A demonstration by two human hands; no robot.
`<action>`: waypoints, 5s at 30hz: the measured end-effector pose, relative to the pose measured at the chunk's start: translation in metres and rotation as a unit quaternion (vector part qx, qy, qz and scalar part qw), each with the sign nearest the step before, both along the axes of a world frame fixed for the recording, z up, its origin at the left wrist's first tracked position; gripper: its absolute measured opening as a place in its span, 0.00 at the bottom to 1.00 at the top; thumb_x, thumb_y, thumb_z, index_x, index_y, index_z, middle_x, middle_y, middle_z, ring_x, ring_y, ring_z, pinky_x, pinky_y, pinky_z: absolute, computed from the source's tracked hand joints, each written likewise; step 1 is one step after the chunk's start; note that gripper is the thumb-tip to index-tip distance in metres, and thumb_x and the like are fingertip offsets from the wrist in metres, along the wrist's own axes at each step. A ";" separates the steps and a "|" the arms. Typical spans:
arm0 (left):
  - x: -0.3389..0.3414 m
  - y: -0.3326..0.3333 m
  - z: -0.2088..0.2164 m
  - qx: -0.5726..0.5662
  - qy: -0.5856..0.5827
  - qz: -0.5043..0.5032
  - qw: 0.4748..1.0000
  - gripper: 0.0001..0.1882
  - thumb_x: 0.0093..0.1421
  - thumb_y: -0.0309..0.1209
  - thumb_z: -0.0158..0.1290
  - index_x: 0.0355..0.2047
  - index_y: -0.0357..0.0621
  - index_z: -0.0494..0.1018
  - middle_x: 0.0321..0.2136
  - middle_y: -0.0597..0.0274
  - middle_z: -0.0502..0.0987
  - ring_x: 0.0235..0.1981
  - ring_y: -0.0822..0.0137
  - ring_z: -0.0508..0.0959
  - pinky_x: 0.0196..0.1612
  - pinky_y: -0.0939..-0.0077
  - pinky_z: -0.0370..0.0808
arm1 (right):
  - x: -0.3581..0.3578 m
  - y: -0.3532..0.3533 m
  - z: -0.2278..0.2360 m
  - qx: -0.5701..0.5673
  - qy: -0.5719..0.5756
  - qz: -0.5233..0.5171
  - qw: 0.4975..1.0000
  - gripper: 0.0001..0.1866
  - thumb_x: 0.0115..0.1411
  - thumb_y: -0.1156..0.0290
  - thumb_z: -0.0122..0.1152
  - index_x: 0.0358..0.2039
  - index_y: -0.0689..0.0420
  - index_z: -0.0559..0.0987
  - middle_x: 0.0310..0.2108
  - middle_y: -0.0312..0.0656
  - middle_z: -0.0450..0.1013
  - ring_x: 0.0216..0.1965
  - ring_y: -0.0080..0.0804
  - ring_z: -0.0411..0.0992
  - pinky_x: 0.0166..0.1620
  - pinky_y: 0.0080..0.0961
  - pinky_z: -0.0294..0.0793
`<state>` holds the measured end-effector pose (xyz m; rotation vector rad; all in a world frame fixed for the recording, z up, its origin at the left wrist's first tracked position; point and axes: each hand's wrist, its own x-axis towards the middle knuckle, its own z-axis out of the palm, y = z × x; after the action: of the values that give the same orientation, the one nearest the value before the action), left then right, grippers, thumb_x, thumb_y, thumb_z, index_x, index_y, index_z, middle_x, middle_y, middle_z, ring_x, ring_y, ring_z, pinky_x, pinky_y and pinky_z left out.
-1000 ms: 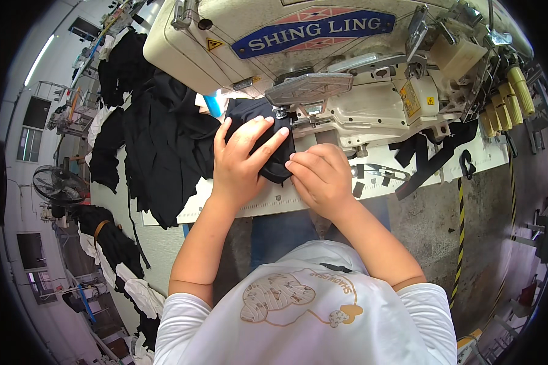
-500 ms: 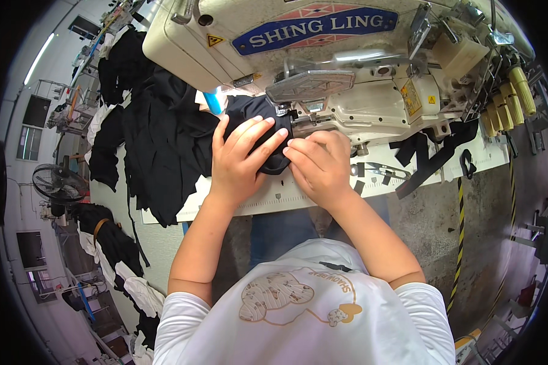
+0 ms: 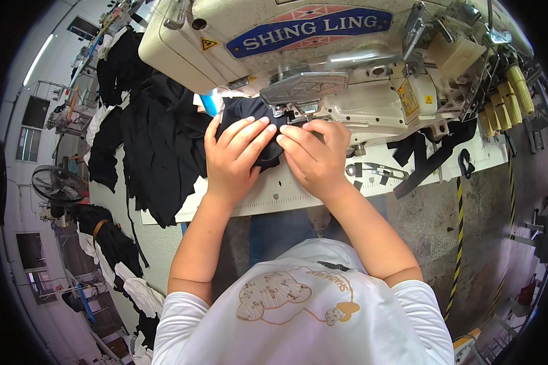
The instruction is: Operating an industrial sewing machine to stitch pieces of black fabric together.
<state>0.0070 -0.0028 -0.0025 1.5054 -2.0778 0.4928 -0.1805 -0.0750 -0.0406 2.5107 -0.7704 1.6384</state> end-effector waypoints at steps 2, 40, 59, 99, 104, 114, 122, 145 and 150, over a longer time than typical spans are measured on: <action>0.000 0.000 0.004 0.007 -0.002 0.008 1.000 0.26 0.54 0.25 0.59 0.55 0.55 0.81 0.55 0.72 0.80 0.57 0.66 0.77 0.69 0.43 0.61 | 0.004 -0.002 0.002 -0.004 -0.008 -0.001 1.000 0.17 0.45 0.73 0.72 0.38 0.47 0.86 0.45 0.25 0.80 0.45 0.34 0.72 0.51 0.39 0.66; -0.024 0.075 0.020 -0.048 0.525 0.123 0.841 0.27 0.52 0.10 0.62 0.54 0.37 0.80 0.41 0.64 0.74 0.41 0.73 0.75 0.48 0.81 0.71 | 0.013 0.001 0.062 0.196 0.101 0.284 0.933 0.11 0.55 0.69 0.72 0.38 0.55 0.81 0.32 0.39 0.75 0.39 0.42 0.75 0.49 0.40 0.69; -0.009 0.072 0.006 0.066 0.599 0.110 0.790 0.05 0.66 0.26 0.63 0.39 0.37 0.80 0.37 0.66 0.79 0.39 0.74 0.76 0.48 0.80 0.71 | 0.012 0.003 0.056 0.184 0.081 0.300 0.932 0.08 0.57 0.70 0.71 0.35 0.55 0.81 0.32 0.37 0.75 0.39 0.40 0.75 0.46 0.36 0.70; -0.033 0.074 -0.007 0.032 0.265 -0.032 0.963 0.24 0.46 0.27 0.73 0.44 0.46 0.80 0.42 0.58 0.78 0.40 0.55 0.79 0.42 0.65 0.78 | -0.024 0.023 0.048 -0.011 0.154 0.191 0.969 0.10 0.48 0.66 0.64 0.31 0.53 0.76 0.38 0.37 0.73 0.47 0.36 0.76 0.47 0.35 0.79; -0.041 0.029 -0.028 -0.014 0.124 -0.022 0.992 0.38 0.49 0.25 0.63 0.64 0.47 0.71 0.66 0.59 0.71 0.66 0.55 0.70 0.71 0.52 0.60 | -0.039 0.028 0.038 -0.015 0.104 0.158 0.982 0.13 0.47 0.70 0.66 0.36 0.56 0.81 0.39 0.40 0.80 0.41 0.37 0.84 0.36 0.30 0.84; -0.014 -0.029 0.030 0.029 0.222 -0.068 0.972 0.12 0.46 0.22 0.63 0.33 0.42 0.84 0.32 0.52 0.83 0.36 0.49 0.83 0.43 0.57 0.79 | -0.022 -0.002 0.093 0.011 0.000 0.098 0.995 0.13 0.53 0.82 0.74 0.39 0.56 0.88 0.33 0.42 0.84 0.27 0.30 0.81 0.30 0.23 0.77; -0.001 -0.038 0.029 0.073 0.198 -0.056 0.976 0.06 0.57 0.19 0.60 0.36 0.34 0.78 0.31 0.48 0.82 0.35 0.46 0.82 0.40 0.61 0.80 | -0.016 -0.001 0.093 0.051 -0.009 0.079 0.996 0.10 0.56 0.82 0.72 0.39 0.59 0.88 0.32 0.42 0.85 0.28 0.28 0.80 0.33 0.20 0.78; -0.014 0.009 -0.015 0.009 0.011 -0.018 1.000 0.24 0.60 0.30 0.55 0.58 0.53 0.80 0.55 0.67 0.76 0.62 0.66 0.75 0.72 0.46 0.58 | -0.035 0.039 -0.002 0.080 0.036 0.144 0.986 0.17 0.42 0.80 0.69 0.36 0.59 0.83 0.42 0.42 0.80 0.45 0.45 0.80 0.44 0.39 0.82; -0.012 0.010 -0.014 0.020 0.012 -0.017 1.000 0.26 0.59 0.28 0.54 0.60 0.54 0.79 0.57 0.67 0.75 0.63 0.66 0.74 0.73 0.46 0.57 | -0.033 0.037 -0.001 0.082 0.029 0.141 0.986 0.17 0.41 0.79 0.69 0.36 0.58 0.83 0.42 0.40 0.80 0.44 0.43 0.78 0.45 0.40 0.80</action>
<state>-0.0054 0.0070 -0.0164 1.4883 -2.1028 0.4199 -0.2132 -0.0380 -0.0419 2.8841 -0.5896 1.6294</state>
